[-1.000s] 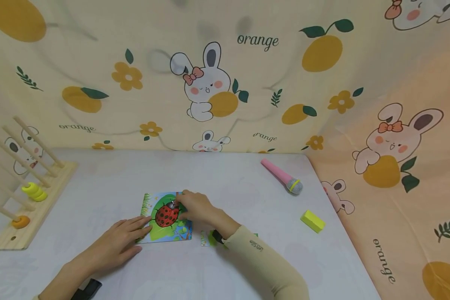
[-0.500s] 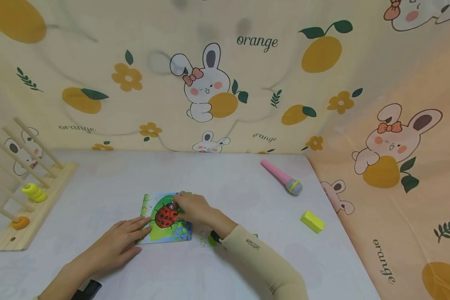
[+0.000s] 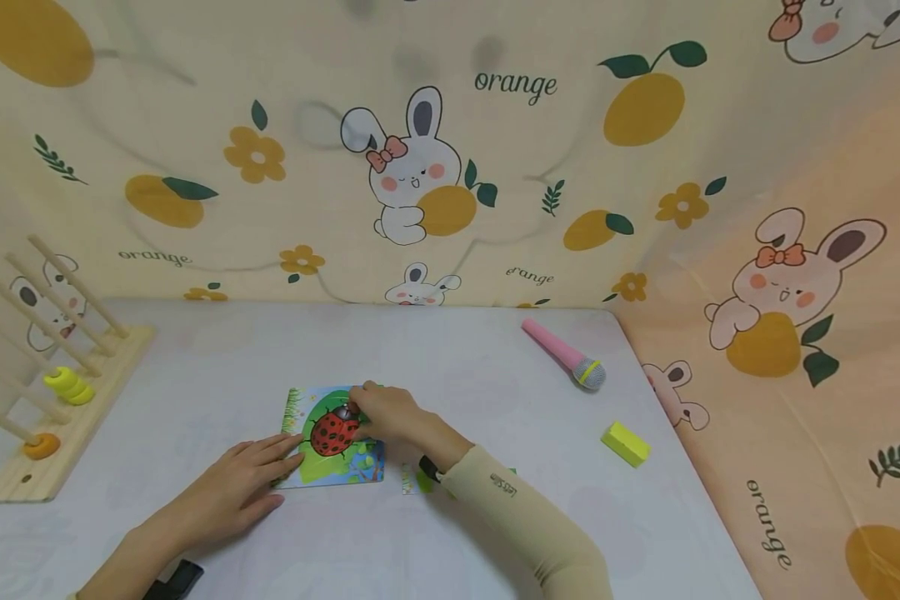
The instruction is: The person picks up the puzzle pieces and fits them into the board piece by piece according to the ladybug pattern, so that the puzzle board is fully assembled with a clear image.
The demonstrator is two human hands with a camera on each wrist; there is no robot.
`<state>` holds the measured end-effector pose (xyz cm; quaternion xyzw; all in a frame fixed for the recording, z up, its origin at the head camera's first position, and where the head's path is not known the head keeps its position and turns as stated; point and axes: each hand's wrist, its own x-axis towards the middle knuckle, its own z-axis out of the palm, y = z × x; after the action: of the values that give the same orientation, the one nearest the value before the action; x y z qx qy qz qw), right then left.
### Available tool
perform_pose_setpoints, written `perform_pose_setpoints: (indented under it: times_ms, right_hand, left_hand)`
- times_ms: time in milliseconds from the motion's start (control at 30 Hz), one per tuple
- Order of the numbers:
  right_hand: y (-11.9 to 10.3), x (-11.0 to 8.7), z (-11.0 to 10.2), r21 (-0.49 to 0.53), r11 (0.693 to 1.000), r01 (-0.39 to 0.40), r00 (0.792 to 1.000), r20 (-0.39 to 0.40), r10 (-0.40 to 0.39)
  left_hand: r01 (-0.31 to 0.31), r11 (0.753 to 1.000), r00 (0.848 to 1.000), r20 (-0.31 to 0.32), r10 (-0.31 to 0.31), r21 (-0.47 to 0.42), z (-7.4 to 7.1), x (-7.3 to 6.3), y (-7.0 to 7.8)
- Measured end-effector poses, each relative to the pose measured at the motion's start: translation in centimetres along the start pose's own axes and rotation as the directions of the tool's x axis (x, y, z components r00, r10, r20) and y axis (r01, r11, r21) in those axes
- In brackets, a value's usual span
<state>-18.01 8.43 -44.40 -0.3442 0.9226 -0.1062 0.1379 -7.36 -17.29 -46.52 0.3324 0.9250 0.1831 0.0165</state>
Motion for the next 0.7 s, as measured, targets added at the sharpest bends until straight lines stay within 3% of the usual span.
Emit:
perform_pose_setpoints:
  times_ms: [300, 467, 567, 700]
  right_hand:
    - [-0.2, 0.1, 0.3, -0.088, 0.996, -0.021, 0.999, -0.026, 0.019]
    - [-0.2, 0.1, 0.3, -0.082, 0.996, -0.026, 0.999, -0.025, 0.024]
    - [-0.4, -0.5, 0.0, -0.087, 0.996, -0.018, 0.999, -0.043, 0.014]
    - [-1.1, -2.4, -0.2, -0.206, 0.978, -0.028, 0.996, -0.088, 0.010]
  left_hand:
    - [0.010, 1.000, 1.000, 0.017, -0.010, -0.005, 0.0, 0.0, 0.0]
    - [0.010, 1.000, 1.000, 0.014, -0.010, -0.006, 0.0, 0.0, 0.0]
    - [0.010, 1.000, 1.000, 0.011, -0.010, -0.008, 0.0, -0.1, -0.1]
    - [0.014, 1.000, 1.000, 0.019, -0.014, -0.013, -0.1, 0.0, -0.1]
